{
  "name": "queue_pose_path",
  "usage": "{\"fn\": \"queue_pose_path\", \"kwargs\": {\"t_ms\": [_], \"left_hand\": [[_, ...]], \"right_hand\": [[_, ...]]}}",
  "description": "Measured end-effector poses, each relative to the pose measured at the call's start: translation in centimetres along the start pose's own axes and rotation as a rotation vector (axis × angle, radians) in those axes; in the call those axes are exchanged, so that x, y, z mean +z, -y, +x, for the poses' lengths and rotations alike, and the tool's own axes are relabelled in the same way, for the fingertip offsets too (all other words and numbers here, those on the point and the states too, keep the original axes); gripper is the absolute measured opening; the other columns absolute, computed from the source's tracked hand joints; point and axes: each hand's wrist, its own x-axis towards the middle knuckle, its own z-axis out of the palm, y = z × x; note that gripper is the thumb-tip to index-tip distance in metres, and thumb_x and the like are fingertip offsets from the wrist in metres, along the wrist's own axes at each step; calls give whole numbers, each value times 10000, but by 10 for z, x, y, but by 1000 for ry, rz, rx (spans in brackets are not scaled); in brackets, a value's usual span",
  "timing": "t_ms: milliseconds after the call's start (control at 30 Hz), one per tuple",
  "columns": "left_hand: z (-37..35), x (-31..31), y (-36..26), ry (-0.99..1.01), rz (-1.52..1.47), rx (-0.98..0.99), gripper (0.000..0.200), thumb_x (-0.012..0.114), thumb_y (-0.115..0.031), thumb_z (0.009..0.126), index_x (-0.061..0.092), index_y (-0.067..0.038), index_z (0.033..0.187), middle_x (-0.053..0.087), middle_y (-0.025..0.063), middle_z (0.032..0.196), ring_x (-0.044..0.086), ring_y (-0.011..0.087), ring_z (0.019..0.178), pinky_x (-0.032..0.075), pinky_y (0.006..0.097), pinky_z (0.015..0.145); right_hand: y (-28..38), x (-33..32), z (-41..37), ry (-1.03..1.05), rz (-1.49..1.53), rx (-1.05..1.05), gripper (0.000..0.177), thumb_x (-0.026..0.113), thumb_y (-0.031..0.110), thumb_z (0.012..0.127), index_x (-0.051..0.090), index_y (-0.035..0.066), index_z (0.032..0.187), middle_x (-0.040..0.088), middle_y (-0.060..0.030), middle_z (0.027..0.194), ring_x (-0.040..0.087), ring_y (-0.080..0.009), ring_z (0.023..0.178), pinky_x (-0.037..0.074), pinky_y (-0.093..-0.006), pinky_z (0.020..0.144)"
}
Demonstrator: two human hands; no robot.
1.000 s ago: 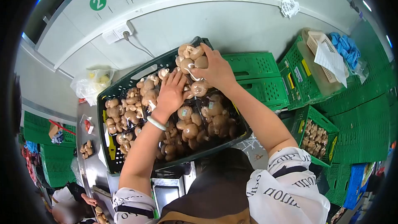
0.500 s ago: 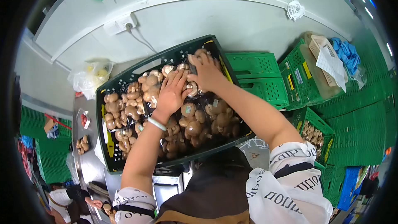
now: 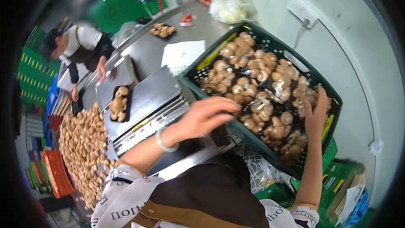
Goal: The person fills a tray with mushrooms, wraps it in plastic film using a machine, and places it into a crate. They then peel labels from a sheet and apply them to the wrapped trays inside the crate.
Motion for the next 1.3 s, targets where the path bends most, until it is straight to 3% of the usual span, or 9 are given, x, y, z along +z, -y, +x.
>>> {"fn": "queue_pose_path", "kwargs": {"t_ms": [133,267,400,633,867,933,1000,1200,1300], "left_hand": [[-143,-96,19,-634,280,-593,194,614,-71,906,662,-13,1085,675,112,1068,643,217,972,509,326,844],[-252,-187,45,-1136,571,-595,276,610,-134,916,625,8,1153,643,148,1151,613,286,1016,470,360,900],[-297,-240,88,-1124,852,-797,456,611,-338,906,596,-3,1216,598,177,1248,516,347,1185,379,408,1019],[-295,-239,135,-1136,814,-857,411,603,-389,879,648,-74,1139,610,159,1195,530,342,1157,347,441,1009],[-290,-228,118,-648,674,-626,361,616,-284,831,654,-90,1133,608,118,1228,535,322,1159,344,422,1044],[-284,-229,103,-538,662,-608,399,612,-286,824,636,-96,1175,592,119,1253,518,317,1182,345,424,1049],[-288,-233,106,-503,597,-573,423,610,-327,812,637,-86,1159,586,122,1243,510,326,1172,342,435,1039],[-288,-237,97,-456,514,-614,472,608,-303,843,597,-94,1265,516,137,1375,447,316,1272,295,427,1097],[-299,-234,73,-865,137,-582,394,565,-205,935,567,-49,1297,505,109,1395,406,226,1328,277,348,1113]], "right_hand": [[116,36,-35,263,211,-247,386,617,-11,856,546,-9,1236,515,-175,1351,525,-297,1214,452,-364,972],[202,89,-77,508,230,-565,274,651,74,835,615,7,1099,615,-147,1180,589,-330,1088,469,-398,938],[269,158,-111,600,309,-839,183,658,105,828,633,39,998,628,-85,1112,609,-276,994,520,-359,812],[354,296,-96,796,416,-932,198,629,161,864,617,36,1018,617,-76,1139,564,-282,1075,475,-387,899],[389,458,-58,667,590,-542,373,582,270,922,578,-7,1172,570,-181,1229,518,-372,1153,417,-414,989],[377,467,-76,914,575,-463,435,549,322,945,555,-5,1232,517,-185,1325,463,-363,1240,365,-417,1052],[367,450,-106,712,345,-734,435,554,319,942,557,-19,1215,517,-186,1324,444,-365,1256,358,-427,1059],[367,455,-106,736,580,-459,471,575,344,934,544,-21,1230,532,-214,1292,457,-366,1244,361,-425,1055],[358,421,-90,823,667,-297,479,607,347,916,544,-10,1230,545,-207,1278,486,-363,1215,373,-410,1039]]}}
